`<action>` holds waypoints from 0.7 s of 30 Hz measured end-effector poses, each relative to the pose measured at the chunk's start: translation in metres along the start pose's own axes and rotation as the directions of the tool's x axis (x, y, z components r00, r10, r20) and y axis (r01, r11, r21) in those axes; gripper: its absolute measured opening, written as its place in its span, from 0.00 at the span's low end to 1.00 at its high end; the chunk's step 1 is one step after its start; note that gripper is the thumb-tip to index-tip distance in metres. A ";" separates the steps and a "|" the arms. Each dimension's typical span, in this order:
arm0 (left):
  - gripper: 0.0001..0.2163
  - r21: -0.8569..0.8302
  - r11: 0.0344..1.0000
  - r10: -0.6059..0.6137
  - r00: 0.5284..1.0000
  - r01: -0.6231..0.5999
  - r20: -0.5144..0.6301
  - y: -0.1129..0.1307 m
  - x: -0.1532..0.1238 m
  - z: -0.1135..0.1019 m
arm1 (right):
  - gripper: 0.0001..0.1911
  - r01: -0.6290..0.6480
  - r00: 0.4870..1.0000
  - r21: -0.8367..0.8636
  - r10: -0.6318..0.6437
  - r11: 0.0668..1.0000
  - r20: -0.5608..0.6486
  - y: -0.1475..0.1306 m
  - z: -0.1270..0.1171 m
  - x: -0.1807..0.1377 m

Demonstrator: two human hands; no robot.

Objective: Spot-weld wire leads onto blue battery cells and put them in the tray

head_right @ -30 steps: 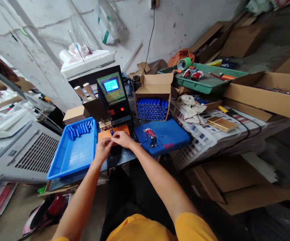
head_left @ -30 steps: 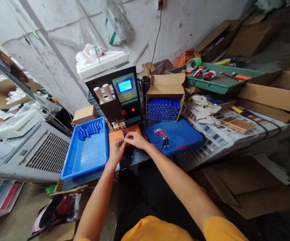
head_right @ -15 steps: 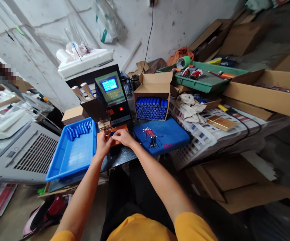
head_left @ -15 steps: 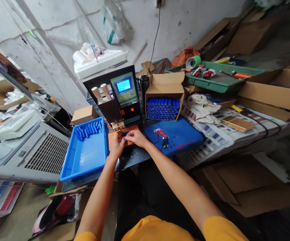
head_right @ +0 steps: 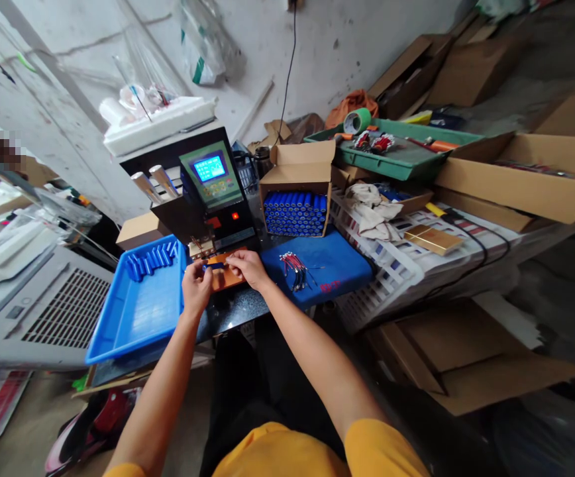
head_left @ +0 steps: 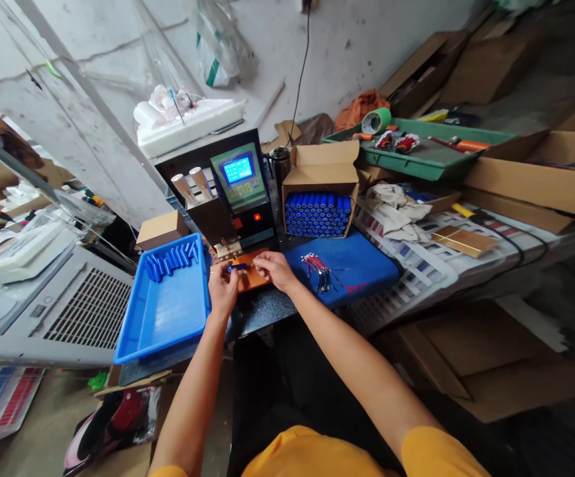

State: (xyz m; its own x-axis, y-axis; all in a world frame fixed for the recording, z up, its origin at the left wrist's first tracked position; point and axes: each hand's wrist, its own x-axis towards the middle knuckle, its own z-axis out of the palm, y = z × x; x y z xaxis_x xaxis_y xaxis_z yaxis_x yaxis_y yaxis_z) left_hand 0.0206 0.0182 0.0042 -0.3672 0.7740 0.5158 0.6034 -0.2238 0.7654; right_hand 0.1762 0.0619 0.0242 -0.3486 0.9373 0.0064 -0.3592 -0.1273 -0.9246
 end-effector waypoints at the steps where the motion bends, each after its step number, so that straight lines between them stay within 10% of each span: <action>1: 0.11 -0.013 1.000 0.009 1.000 -0.009 -0.029 -0.001 -0.001 -0.001 | 0.14 -0.006 1.000 0.011 0.006 1.000 -0.006 0.000 0.000 0.000; 21: 0.13 -0.261 0.939 -0.152 0.949 0.226 0.276 0.004 0.002 0.004 | 0.09 -0.034 0.988 -0.047 0.027 0.998 -0.150 -0.010 0.018 0.008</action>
State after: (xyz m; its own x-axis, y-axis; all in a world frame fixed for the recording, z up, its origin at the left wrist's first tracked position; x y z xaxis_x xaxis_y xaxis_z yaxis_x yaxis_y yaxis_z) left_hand 0.0250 0.0216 0.0064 -0.2447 0.9320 0.2673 0.2988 -0.1898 0.9353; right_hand 0.1614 0.0649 0.0401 -0.2247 0.9715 -0.0758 -0.3059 -0.1441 -0.9411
